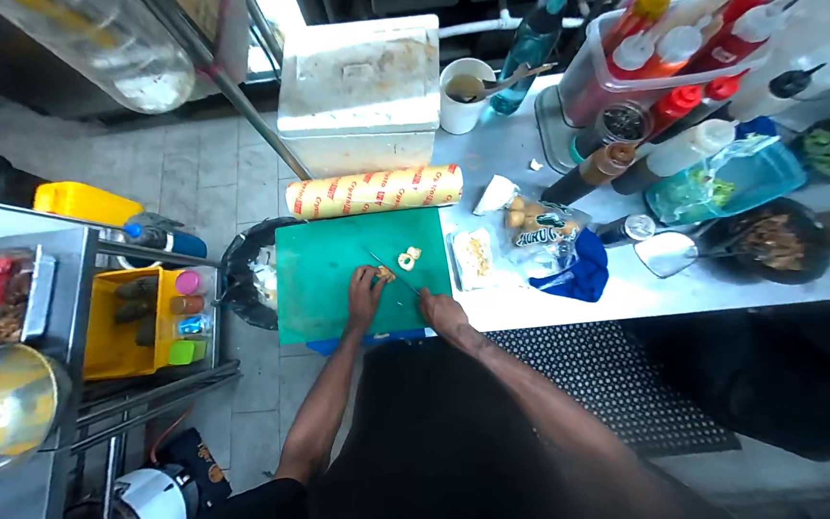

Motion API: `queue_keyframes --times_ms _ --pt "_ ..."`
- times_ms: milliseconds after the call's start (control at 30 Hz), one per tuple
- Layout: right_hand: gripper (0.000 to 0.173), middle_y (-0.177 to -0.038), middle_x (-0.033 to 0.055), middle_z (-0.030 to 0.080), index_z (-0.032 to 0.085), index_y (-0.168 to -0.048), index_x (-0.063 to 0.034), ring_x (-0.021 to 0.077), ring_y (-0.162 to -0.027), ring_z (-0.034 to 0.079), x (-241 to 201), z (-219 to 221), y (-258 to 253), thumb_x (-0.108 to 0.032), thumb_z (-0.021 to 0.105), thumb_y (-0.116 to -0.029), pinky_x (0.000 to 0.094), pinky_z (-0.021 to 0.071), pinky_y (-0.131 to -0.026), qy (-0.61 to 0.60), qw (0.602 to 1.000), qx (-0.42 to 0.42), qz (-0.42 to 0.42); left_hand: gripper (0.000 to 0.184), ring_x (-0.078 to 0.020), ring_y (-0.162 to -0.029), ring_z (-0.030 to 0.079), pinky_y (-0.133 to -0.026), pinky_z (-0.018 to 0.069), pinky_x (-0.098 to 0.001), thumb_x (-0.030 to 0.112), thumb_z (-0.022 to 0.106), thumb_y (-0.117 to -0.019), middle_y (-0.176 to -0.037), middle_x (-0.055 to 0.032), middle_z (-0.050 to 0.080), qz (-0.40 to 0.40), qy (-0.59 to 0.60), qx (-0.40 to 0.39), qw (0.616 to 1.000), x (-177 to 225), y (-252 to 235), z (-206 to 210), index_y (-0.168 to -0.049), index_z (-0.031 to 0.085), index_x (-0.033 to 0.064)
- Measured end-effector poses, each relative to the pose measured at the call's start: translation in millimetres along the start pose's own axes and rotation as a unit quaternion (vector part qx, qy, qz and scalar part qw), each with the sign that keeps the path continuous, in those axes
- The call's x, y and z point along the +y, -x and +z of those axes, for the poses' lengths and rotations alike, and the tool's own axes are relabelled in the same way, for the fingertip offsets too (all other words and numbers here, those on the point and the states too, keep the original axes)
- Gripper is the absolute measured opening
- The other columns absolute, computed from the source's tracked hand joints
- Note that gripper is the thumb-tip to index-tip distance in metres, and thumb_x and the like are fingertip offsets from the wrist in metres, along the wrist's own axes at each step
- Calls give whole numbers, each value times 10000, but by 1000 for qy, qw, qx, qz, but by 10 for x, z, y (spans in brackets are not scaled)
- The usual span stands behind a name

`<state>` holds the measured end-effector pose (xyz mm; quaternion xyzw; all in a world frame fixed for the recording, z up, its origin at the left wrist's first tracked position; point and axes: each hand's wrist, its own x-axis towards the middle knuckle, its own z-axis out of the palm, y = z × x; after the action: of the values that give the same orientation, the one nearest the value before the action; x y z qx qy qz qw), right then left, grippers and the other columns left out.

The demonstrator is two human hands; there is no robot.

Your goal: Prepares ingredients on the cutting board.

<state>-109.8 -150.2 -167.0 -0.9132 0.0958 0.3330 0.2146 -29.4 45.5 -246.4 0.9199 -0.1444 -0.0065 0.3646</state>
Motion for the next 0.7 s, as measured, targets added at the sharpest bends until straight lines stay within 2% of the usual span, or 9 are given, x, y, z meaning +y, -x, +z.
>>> queue_keyframes --times_ms 100,200,300,433,600,700 --pt "397 -1108 239 689 566 -1342 -105 431 -1038 693 73 90 37 -328 353 -1093 589 565 -833 -19 1000 -12 -18 247 -223 -1127 654 -987 559 -382 259 629 -1024 -1229 -117 663 12 13 -24 1000 -17 77 -22 -1135 729 64" --pt "402 -1101 233 689 573 -1349 -111 423 -1023 696 126 120 59 -335 365 -1088 583 569 -827 -31 999 -16 -21 268 -245 -1208 626 -1063 517 -380 193 566 -1041 -1266 -146 658 30 19 -47 998 -27 175 -40 -1209 730 64" --pt "406 -1098 224 693 574 -1345 -116 414 -1016 702 100 51 109 -349 363 -1088 578 572 -821 -24 1000 -17 -12 262 -232 -1206 632 -1063 517 -358 180 558 -1043 -1258 -138 667 42 13 -50 998 -38 210 -70 -1201 733 66" --pt "407 -1073 219 699 552 -1361 -124 417 -995 709 -83 -110 162 -358 339 -1104 567 578 -803 3 1000 13 19 228 -258 -1171 643 -1040 518 -383 226 579 -1034 -1189 -114 696 34 -32 -53 997 50 90 -49 -1090 749 85" --pt "361 -1071 229 699 521 -1366 -90 431 -1001 709 -158 40 -21 -259 338 -1105 569 580 -796 41 999 18 24 227 -282 -1146 648 -1020 525 -403 182 559 -1042 -1170 -125 698 31 -43 -70 996 95 34 -28 -1071 755 70" --pt "338 -1083 234 694 511 -1376 -79 434 -1009 705 -240 5 109 -203 377 -1091 564 581 -792 70 997 10 22 207 -284 -1144 650 -1019 529 -413 151 571 -1036 -1176 -132 693 37 -33 -68 996 81 37 -33 -1070 755 61"
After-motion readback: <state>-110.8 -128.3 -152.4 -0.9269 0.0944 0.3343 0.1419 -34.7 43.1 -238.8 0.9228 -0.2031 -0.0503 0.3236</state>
